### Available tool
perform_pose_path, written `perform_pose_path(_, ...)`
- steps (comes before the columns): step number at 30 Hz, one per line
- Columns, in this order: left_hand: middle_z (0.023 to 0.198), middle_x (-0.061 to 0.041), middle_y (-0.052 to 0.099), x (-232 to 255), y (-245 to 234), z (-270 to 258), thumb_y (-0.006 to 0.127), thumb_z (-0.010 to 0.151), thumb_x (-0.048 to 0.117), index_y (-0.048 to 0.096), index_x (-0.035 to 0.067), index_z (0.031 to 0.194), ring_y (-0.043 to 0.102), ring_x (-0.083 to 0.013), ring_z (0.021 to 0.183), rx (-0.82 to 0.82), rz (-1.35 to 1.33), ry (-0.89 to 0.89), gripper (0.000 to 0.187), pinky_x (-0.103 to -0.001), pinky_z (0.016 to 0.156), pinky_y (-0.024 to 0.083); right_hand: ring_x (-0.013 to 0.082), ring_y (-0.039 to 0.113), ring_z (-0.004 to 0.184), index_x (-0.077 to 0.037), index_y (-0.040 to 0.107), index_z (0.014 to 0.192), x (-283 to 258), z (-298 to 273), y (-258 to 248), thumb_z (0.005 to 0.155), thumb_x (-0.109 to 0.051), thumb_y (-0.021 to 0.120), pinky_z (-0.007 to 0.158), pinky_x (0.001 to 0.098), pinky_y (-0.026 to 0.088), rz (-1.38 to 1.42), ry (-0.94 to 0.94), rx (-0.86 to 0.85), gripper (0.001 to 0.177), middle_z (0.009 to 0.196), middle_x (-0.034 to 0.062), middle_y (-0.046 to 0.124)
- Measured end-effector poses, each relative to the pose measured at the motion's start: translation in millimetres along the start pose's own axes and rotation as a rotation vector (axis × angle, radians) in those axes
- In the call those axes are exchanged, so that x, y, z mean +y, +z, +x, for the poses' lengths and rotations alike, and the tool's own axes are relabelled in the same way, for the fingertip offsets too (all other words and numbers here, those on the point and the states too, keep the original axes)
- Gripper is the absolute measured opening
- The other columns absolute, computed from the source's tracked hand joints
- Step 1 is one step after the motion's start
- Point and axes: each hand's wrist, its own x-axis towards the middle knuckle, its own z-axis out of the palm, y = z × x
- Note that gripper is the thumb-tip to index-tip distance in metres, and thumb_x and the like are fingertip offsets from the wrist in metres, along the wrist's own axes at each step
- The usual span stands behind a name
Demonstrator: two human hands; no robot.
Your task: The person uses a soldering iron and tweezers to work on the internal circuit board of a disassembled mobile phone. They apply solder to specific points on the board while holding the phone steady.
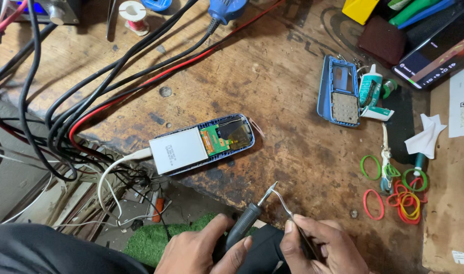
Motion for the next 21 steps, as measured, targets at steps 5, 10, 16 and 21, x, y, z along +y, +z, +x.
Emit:
perform_pose_path(5,0.063,-0.011,0.071,-7.0,5.4,3.2,0.069,0.085,0.06,0.071,0.025,0.113,0.078,-0.0305,0.06,0.032,0.031,0.034,0.045,-0.045,0.059,0.058,0.0019,0.064,0.057,-0.009,0.061,0.112,-34.8,19.7,4.4,0.084,-0.009,0.079,0.052,0.0171,0.049,-0.011,-0.251,0.025,0.033,0.074,0.002,0.068)
perform_pose_path(10,0.062,-0.01,0.071,-15.8,8.1,1.9,0.069,0.085,0.06,0.072,0.024,0.111,0.078,-0.0281,0.058,0.05,0.002,0.06,0.045,-0.042,0.057,0.058,0.0029,0.068,0.065,-0.005,0.063,0.11,-43.8,28.6,8.1,0.086,-0.006,0.077,0.059,0.0168,0.054,0.09,-0.338,0.049,0.028,0.08,0.0026,0.069)
perform_pose_path(16,0.061,-0.01,0.071,-17.9,9.6,2.6,0.071,0.086,0.059,0.074,0.022,0.111,0.078,-0.0262,0.058,0.032,-0.02,0.028,0.045,-0.039,0.057,0.057,0.0066,0.068,0.074,0.001,0.066,0.114,-56.8,19.6,24.6,0.09,0.001,0.077,0.067,0.0211,0.054,0.099,-0.089,0.282,0.027,0.089,0.0113,0.071)
perform_pose_path(21,0.062,-0.012,0.07,-11.3,0.7,2.3,0.073,0.08,0.055,0.074,0.02,0.106,0.079,-0.0257,0.055,0.053,-0.056,0.018,0.044,-0.038,0.055,0.057,0.0095,0.071,0.092,0.002,0.066,0.13,-69.3,34.6,31.2,0.098,-0.002,0.074,0.082,0.0228,0.057,0.03,-0.097,0.389,0.034,0.108,0.014,0.074)
